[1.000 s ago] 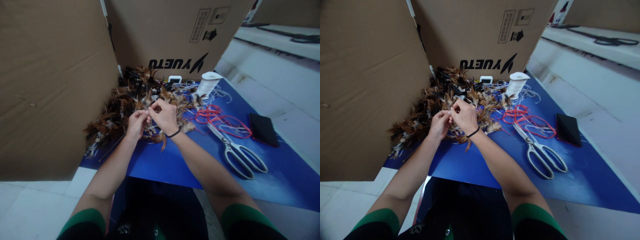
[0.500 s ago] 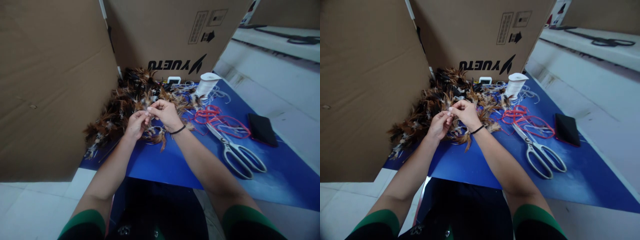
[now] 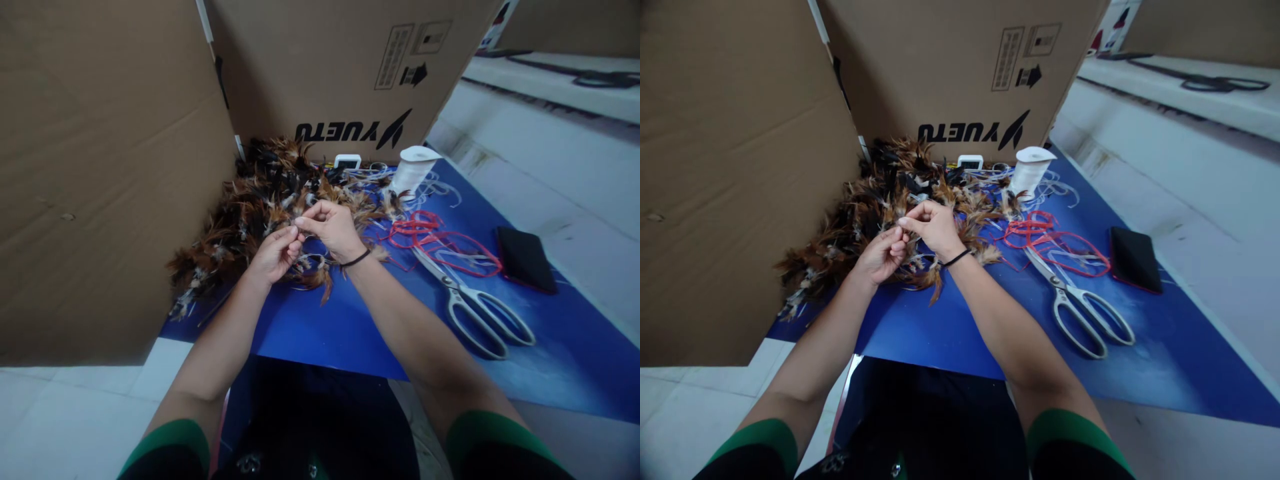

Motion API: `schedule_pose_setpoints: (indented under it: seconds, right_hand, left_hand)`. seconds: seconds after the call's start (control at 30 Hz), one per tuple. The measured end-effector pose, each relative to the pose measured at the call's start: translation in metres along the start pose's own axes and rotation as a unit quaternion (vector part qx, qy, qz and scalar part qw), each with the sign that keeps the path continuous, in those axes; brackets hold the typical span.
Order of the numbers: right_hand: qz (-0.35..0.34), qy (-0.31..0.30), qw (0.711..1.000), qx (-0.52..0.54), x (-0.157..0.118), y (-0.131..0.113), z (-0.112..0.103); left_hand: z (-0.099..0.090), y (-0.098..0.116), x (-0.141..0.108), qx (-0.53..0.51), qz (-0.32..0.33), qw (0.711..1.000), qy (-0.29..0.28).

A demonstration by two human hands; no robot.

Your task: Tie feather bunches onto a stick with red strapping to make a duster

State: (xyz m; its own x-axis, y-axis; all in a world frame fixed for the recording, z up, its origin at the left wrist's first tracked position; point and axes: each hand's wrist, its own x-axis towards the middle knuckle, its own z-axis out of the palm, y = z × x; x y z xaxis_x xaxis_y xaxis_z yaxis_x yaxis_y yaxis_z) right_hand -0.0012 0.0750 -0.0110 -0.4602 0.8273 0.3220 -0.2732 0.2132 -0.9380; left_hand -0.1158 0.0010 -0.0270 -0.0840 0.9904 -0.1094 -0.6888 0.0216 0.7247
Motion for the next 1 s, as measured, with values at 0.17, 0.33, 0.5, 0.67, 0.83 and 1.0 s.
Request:
schedule_pose_setpoints:
  seconds: [0.17,0.33,0.5,0.67,0.83,1.0]
  right_hand:
    - [-0.027,0.010,0.999,-0.040,0.001,0.003,-0.001]
    - [-0.031,0.030,0.998,-0.051,0.002,0.007,-0.002]
    - [-0.032,0.026,0.997,-0.058,0.005,0.010,-0.004]
    - [-0.059,0.010,0.994,-0.091,0.005,0.007,-0.005]
    - [-0.067,-0.020,0.993,-0.093,0.007,0.002,-0.010]
    - [-0.097,0.051,0.980,-0.164,0.022,-0.001,-0.042]
  left_hand:
    - [-0.001,-0.002,0.001,0.000,0.001,1.000,-0.004]
    - [-0.003,-0.002,0.002,-0.007,0.012,1.000,0.010]
    - [-0.002,-0.002,0.002,-0.017,0.006,1.000,0.017]
    - [-0.001,-0.003,0.002,0.009,0.009,1.000,0.014]
    - [-0.002,-0.005,0.002,0.074,0.047,0.996,0.026]
    - [-0.003,-0.003,0.005,0.062,0.100,0.992,0.054]
